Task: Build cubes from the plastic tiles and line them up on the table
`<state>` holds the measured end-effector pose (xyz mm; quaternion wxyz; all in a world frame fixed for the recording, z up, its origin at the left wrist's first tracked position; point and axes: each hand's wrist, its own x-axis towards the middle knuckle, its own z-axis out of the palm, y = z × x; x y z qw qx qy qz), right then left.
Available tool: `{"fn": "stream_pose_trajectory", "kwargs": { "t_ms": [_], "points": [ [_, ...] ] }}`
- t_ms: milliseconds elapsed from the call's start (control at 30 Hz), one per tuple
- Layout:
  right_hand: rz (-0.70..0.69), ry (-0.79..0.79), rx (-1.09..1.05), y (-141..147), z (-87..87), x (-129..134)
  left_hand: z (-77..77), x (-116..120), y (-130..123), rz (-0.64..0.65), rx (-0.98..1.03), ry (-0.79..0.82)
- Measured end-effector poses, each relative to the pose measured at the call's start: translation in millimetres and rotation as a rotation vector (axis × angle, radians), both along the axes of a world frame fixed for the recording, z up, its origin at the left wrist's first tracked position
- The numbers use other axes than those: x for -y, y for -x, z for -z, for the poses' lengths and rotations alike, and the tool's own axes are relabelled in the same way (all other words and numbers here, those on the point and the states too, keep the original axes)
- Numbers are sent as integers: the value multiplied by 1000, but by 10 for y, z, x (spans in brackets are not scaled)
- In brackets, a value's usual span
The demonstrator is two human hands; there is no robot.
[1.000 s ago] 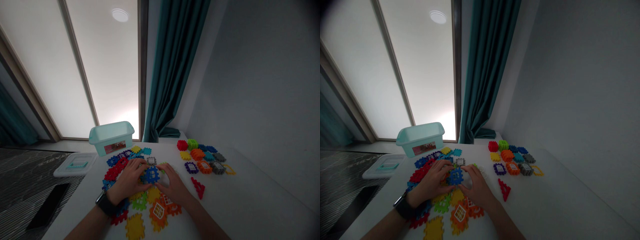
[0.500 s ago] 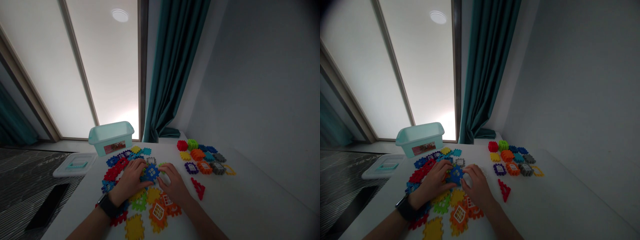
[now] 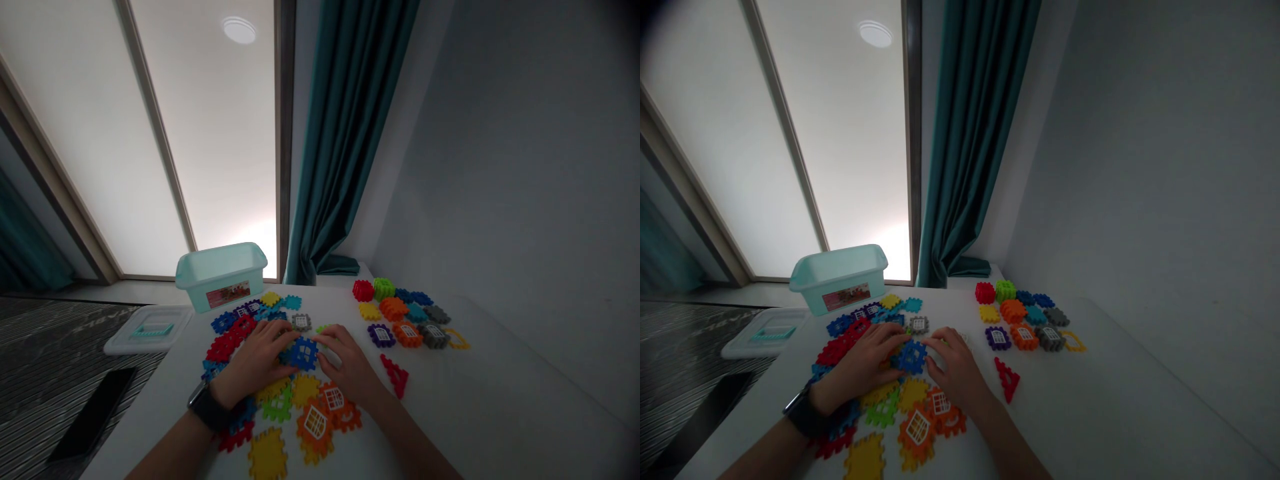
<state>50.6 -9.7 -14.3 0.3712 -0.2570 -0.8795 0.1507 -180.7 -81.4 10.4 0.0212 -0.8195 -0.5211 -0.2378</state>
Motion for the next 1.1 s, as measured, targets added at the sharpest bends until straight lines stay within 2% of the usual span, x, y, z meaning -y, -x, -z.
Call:
{"fn": "stream_pose_trajectory", "kwargs": {
  "t_ms": [267,533,833,1100],
  "points": [
    [9,-74,-48,26,-45,71,118,-59,17,-42,159,29],
    [-33,-88,-14,59,-15,127,96,-42,-23,3,314,50],
    [-32,-97,-24,50,16,107,125,-45,-41,-7,311,66],
    [-21,-125,-51,54,-9,117,52,-29,-45,-33,239,42]
  ]
}}
